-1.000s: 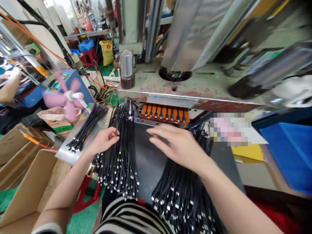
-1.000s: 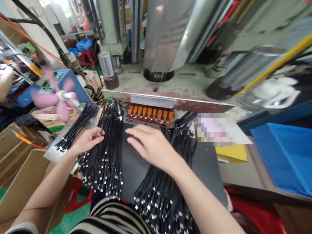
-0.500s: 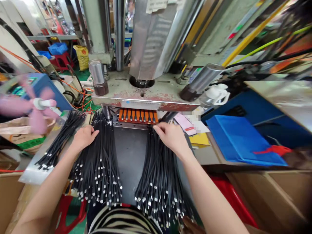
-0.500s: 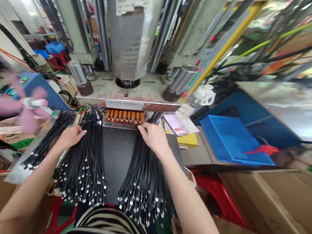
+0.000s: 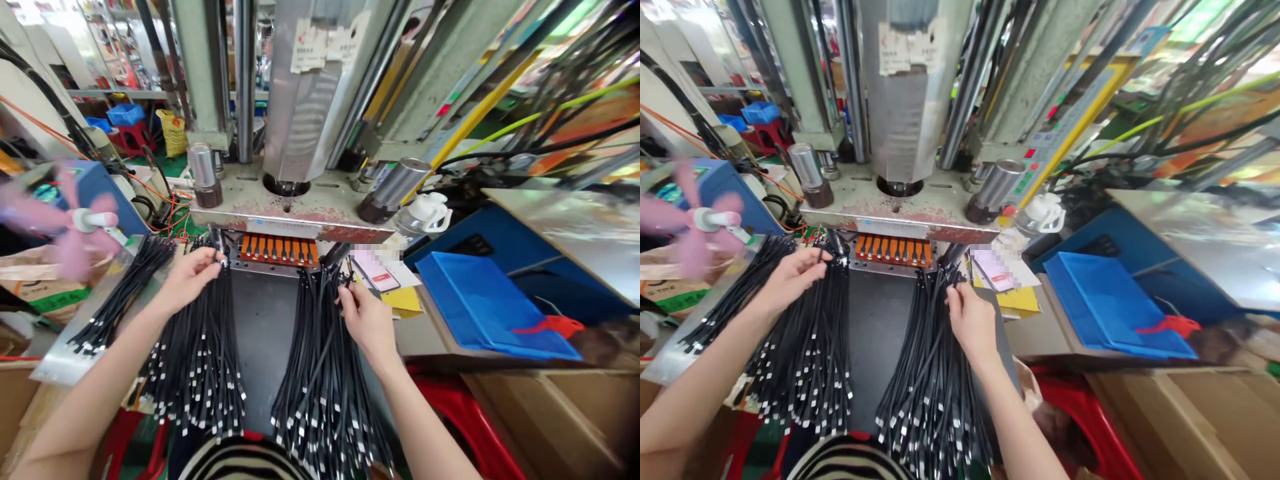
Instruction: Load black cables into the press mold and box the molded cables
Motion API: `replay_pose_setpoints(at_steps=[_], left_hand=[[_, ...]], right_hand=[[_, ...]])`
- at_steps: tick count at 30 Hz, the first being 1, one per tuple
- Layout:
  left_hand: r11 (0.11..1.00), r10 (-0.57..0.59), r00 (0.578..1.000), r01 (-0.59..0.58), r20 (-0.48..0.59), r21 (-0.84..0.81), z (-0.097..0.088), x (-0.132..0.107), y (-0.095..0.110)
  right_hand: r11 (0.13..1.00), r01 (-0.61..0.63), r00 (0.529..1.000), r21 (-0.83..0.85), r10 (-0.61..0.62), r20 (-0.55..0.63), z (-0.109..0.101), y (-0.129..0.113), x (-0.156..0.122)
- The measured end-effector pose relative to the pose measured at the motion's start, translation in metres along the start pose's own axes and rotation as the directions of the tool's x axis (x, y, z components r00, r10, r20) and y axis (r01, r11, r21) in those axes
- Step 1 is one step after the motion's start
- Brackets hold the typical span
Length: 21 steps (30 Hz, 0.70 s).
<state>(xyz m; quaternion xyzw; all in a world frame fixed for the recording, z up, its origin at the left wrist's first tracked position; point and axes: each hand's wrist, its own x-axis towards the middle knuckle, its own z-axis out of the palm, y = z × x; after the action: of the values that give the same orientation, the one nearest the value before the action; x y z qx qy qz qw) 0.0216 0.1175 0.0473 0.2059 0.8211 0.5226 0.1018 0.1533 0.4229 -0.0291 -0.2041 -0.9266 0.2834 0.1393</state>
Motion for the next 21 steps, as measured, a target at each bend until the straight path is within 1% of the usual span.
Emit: replay_pose_setpoints(at_steps=[1, 3, 5, 6, 7, 8, 9, 11, 13, 15, 17, 19, 20, 21], left_hand=[[0.999, 0.041, 0.998, -0.04, 0.045, -0.028, 0.008, 0.0, 0.015], [0.991, 0.117, 0.986, -0.108, 0.119, -0.075, 0.022, 0.0, 0.043], [0.98, 0.185, 0.968, -0.168, 0.169, -0.107, 0.032, -0.001, 0.066], [0.975, 0.21, 0.96, -0.19, 0.188, -0.118, 0.036, -0.001, 0.075], [0.97, 0.23, 0.952, -0.208, 0.204, -0.122, 0.038, -0.002, 0.084], [0.967, 0.246, 0.943, -0.224, 0.224, -0.12, 0.039, -0.003, 0.09], [0.965, 0.26, 0.933, -0.239, 0.248, -0.109, 0.04, -0.003, 0.096], [0.958, 0.285, 0.911, -0.275, 0.297, -0.078, 0.04, -0.003, 0.103], [0.953, 0.302, 0.896, -0.293, 0.327, -0.076, 0.042, -0.002, 0.106], [0.957, 0.29, 0.905, -0.267, 0.312, -0.115, 0.046, -0.001, 0.105], [0.959, 0.271, 0.924, -0.236, 0.27, -0.157, 0.05, 0.0, 0.103], [0.955, 0.278, 0.94, -0.249, 0.195, -0.16, 0.053, 0.001, 0.1], [0.952, 0.291, 0.946, -0.272, 0.142, -0.138, 0.053, 0.002, 0.097], [0.95, 0.305, 0.949, -0.297, 0.08, -0.102, 0.052, 0.004, 0.093]], right_hand=[[0.991, 0.056, 0.998, 0.118, -0.056, -0.001, -0.005, -0.014, -0.003], [0.928, 0.19, 0.977, 0.321, -0.21, 0.029, -0.016, -0.046, -0.008], [0.843, 0.318, 0.925, 0.435, -0.376, 0.054, -0.026, -0.079, -0.014], [0.803, 0.364, 0.896, 0.473, -0.44, 0.057, -0.03, -0.093, -0.016], [0.769, 0.391, 0.876, 0.506, -0.48, 0.052, -0.034, -0.105, -0.018], [0.744, 0.4, 0.869, 0.535, -0.494, 0.037, -0.037, -0.114, -0.02], [0.729, 0.394, 0.875, 0.56, -0.484, 0.016, -0.039, -0.12, -0.021], [0.711, 0.356, 0.902, 0.607, -0.431, -0.024, -0.042, -0.126, -0.021], [0.692, 0.304, 0.923, 0.655, -0.384, -0.022, -0.045, -0.128, -0.02], [0.666, 0.252, 0.933, 0.702, -0.36, 0.006, -0.047, -0.128, -0.018], [0.637, 0.225, 0.934, 0.737, -0.356, 0.022, -0.045, -0.129, -0.016], [0.637, 0.237, 0.918, 0.733, -0.394, 0.045, -0.038, -0.129, -0.014], [0.653, 0.253, 0.896, 0.714, -0.436, 0.082, -0.031, -0.128, -0.013], [0.679, 0.267, 0.862, 0.684, -0.486, 0.146, -0.023, -0.127, -0.013]])
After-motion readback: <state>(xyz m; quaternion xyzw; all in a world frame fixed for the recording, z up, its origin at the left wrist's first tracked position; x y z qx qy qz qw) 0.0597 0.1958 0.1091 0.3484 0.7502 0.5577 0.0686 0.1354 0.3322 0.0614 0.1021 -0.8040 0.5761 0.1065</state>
